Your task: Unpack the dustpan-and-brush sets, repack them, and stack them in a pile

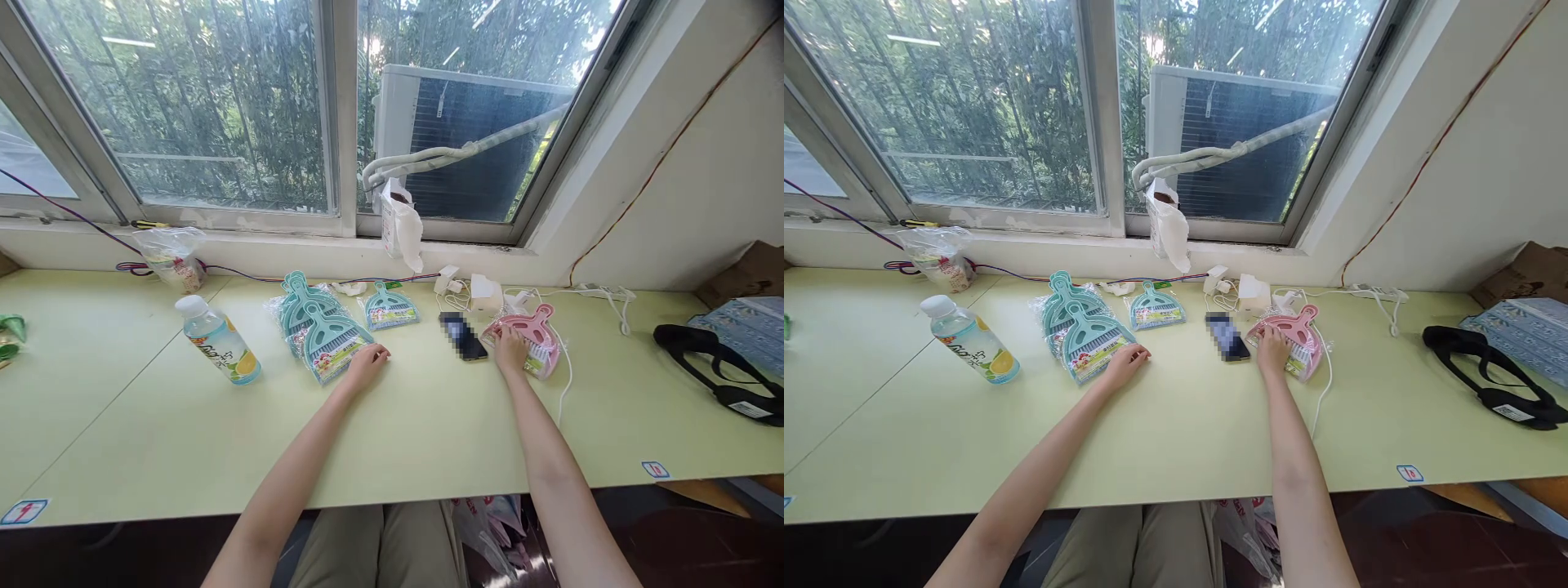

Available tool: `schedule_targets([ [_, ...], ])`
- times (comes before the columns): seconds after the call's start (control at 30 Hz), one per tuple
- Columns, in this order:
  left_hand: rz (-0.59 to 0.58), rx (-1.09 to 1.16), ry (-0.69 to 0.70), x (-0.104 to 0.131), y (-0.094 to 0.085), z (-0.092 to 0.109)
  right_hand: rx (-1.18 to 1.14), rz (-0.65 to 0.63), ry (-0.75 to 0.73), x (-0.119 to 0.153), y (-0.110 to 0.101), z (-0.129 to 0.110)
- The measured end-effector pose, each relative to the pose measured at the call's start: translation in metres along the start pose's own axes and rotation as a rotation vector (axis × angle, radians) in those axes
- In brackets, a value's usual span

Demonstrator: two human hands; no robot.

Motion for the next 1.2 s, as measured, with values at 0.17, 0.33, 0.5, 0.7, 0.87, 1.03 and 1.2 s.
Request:
schedule_targets([
  [0.17,0.037,-0.076,0.035,0.008,-0.004,0.005,-0.058,-0.041,-0.138,-0.003,0.002,0.002],
  [0.33,0.125,-0.229,0.245,0.021,0.016,0.056,-0.129,-0.079,-0.188,-0.007,0.003,0.005],
  [0.5,-0.043,-0.438,0.606,0.0,0.114,0.165,-0.043,-0.024,-0.128,-0.007,-0.003,0.01],
  [0.7,-0.03,-0.494,0.657,-0.055,0.216,0.229,-0.044,0.053,-0.11,-0.01,-0.001,0.023],
  [0.87,0.001,-0.476,0.556,-0.071,0.244,0.224,-0.091,0.134,-0.072,-0.01,-0.009,0.03],
  [1.03,0.015,-0.395,0.491,-0.075,0.243,0.226,-0.026,0.215,-0.037,0.011,-0.028,0.015],
  [1.2,0.057,-0.353,0.493,-0.076,0.243,0.231,-0.151,0.162,0.004,0.037,-0.018,0.014],
])
Point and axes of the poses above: each hand's wrist, its own x-axis away from the middle knuckle, its own y-axis out of the palm, z = x × y, the point moved 9 cm from there along -x, towards the middle knuckle, and after that the axes turned 14 degrees about -y, right-handed, at the moved point
